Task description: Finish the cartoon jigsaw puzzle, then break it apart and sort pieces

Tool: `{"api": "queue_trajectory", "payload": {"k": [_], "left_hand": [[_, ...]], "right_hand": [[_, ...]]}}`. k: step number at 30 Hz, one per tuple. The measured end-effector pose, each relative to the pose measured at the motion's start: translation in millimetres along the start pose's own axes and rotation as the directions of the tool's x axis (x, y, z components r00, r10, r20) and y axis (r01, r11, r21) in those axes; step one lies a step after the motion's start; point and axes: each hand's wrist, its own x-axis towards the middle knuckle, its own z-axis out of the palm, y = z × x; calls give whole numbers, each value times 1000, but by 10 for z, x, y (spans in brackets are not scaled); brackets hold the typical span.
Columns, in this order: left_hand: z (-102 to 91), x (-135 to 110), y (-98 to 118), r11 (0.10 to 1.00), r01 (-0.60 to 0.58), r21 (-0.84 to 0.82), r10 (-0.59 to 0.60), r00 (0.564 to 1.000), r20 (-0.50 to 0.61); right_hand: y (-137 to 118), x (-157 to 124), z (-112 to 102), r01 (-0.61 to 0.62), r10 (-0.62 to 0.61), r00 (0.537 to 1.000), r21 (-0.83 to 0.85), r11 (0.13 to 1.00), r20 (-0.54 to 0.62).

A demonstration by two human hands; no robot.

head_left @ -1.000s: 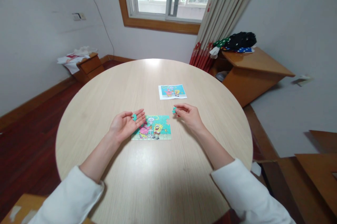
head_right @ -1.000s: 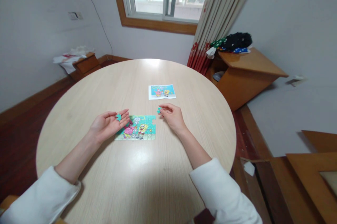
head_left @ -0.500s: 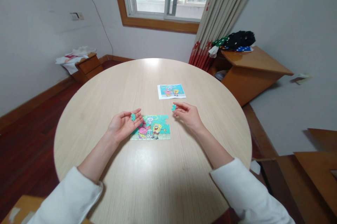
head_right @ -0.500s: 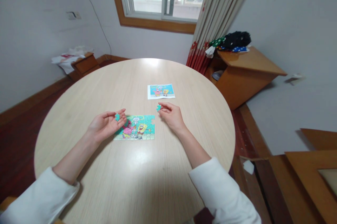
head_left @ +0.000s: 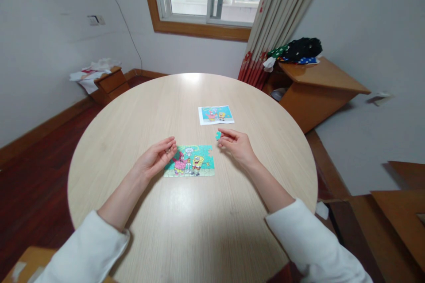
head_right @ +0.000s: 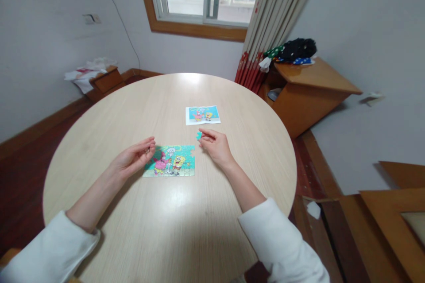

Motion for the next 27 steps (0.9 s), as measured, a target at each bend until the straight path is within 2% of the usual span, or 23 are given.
{"api": "queue_trajectory", "payload": {"k": [4,10,15,22,27], "left_hand": [[0,7,-2,994,-39,106,36,999,33],[-7,0,-5,997,18,79,-28,991,127],[21,-43,-17,988,-34,149,23,997,74],[38,-40,7,988,-41,147,38,999,22],[-27,6,6,981,-76,181,69,997,43]], "right_hand": [[8,0,3,-10,10,1000,8,1000,-2],[24,-3,21,-45,46,999,7,999,-15],[37,-4,26,-46,46,999,-15,999,-8],[37,-6,29,-41,41,999,-29,999,-4],[19,-24,37,-52,52,999,5,999,-2]]}}
